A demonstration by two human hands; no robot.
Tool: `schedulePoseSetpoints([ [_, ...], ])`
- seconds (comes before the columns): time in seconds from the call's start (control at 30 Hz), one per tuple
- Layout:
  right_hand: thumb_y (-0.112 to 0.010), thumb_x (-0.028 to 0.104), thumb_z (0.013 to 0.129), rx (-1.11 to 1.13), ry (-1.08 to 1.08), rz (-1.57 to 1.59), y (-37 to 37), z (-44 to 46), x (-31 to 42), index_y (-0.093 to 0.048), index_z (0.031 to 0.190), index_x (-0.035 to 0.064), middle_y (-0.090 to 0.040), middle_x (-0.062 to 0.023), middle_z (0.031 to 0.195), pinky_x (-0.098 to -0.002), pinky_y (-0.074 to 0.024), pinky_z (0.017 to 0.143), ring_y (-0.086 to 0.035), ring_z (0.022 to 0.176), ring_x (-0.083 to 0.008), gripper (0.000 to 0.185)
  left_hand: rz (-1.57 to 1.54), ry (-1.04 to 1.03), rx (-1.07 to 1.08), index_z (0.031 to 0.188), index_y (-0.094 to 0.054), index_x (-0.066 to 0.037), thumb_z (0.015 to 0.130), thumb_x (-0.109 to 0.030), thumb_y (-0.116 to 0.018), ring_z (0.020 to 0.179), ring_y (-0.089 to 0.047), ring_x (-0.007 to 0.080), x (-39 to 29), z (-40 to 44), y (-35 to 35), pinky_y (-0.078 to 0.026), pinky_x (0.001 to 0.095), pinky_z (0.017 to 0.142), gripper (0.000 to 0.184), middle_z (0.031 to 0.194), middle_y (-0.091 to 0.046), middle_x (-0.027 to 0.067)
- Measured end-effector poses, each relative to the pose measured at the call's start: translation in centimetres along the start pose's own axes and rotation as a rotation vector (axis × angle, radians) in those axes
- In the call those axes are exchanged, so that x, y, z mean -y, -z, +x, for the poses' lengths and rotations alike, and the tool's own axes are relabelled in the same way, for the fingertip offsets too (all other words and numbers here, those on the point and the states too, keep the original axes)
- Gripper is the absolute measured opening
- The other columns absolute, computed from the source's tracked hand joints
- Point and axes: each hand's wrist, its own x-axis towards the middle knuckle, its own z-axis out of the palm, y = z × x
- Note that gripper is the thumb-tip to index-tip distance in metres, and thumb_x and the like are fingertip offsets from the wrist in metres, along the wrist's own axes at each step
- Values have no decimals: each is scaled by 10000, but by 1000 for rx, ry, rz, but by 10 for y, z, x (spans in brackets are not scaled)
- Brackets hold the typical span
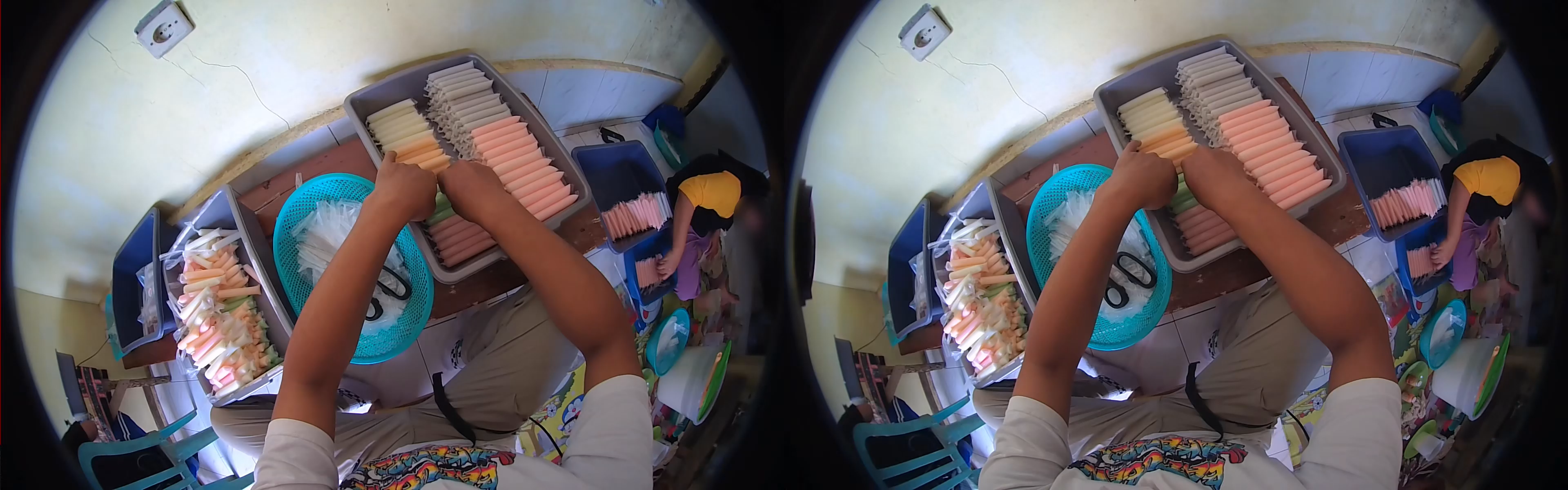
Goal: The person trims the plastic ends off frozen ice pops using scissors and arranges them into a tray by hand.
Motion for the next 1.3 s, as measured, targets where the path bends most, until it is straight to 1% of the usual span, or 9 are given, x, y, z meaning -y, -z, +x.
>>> schedulePoseSetpoints([
  [0.13, -667, 41, 897, 17, 13, -5, -1, 2, 1, -786, 986, 101, -776, -187, 952, -489, -624, 839, -776, 955, -387, 160, 2, 1, -16, 933, -823, -104, 913, -202, -603, 1018, -777, 300, 0, 1, -3, -315, 527, 1237, 242, 1004, -817, 146],
  [0.2, -644, 97, 939, 42, 5, -29, 1, 3, 1, -822, 978, 77, -789, -179, 1031, -478, -638, 836, -791, 984, -359, 184, 0, 6, -16, 933, -824, -104, 915, -208, -602, 1017, -777, 299, 0, 0, -3, -315, 527, 1237, 245, 1004, -817, 145],
  [0.43, -633, 108, 944, 54, -1, -27, -1, 1, 3, -824, 958, 66, -790, -194, 1051, -477, -639, 835, -792, 999, -360, 196, 13, -24, -36, 906, -826, -115, 916, -236, -601, 1003, -780, 290, 3, 0, -5, -336, 522, 1209, 255, 983, -819, 141],
  [0.5, -644, 32, 916, 33, -20, 0, -2, 0, 3, -787, 992, 82, -779, -213, 976, -503, -622, 850, -776, 985, -393, 169, 5, -25, -37, 902, -826, -117, 909, -233, -606, 995, -782, 289, 2, 0, -5, -339, 523, 1203, 249, 976, -819, 139],
  [0.7, -618, 39, 943, 82, -48, 65, -1, 3, -1, -794, 1041, 69, -768, -253, 1003, -513, -615, 869, -767, 992, -423, 204, 21, -12, -16, 894, -831, -121, 874, -216, -618, 996, -784, 287, 0, -1, -4, -337, 517, 1206, 235, 980, -820, 145],
  [1.03, -608, 33, 945, 140, -77, 82, 5, -3, 3, -796, 1062, 70, -762, -246, 1092, -524, -599, 915, -749, 1054, -426, 224, 53, 31, 16, 959, -834, -134, 869, -204, -590, 1034, -781, 273, -6, 1, -1, -336, 490, 1182, 269, 1041, -824, 132],
  [1.1, -616, 21, 935, -51, 3, 91, -8, -3, -3, -788, 1084, 70, -763, -244, 1078, -526, -597, 916, -748, 1048, -423, 233, 54, 44, 27, 972, -833, -135, 872, -204, -583, 1046, -779, 269, -6, 0, -1, -332, 491, 1184, 278, 1061, -824, 131],
  [1.13, -616, 21, 935, -52, 2, 91, -11, -3, -6, -788, 1084, 70, -763, -244, 1078, -526, -597, 916, -748, 1048, -423, 233, 66, 36, 22, 970, -833, -134, 873, -204, -583, 1048, -779, 267, -5, 0, -1, -333, 492, 1183, 278, 1061, -824, 133],
  [1.3, -631, -22, 906, 81, 20, 55, -8, 2, -8, -769, 1074, 53, -765, -232, 1065, -510, -604, 906, -750, 1049, -410, 230, 62, 30, -19, 961, -835, -132, 869, -207, -583, 1038, -783, 271, -5, 0, -6, -336, 490, 1178, 278, 1043, -824, 140],
])
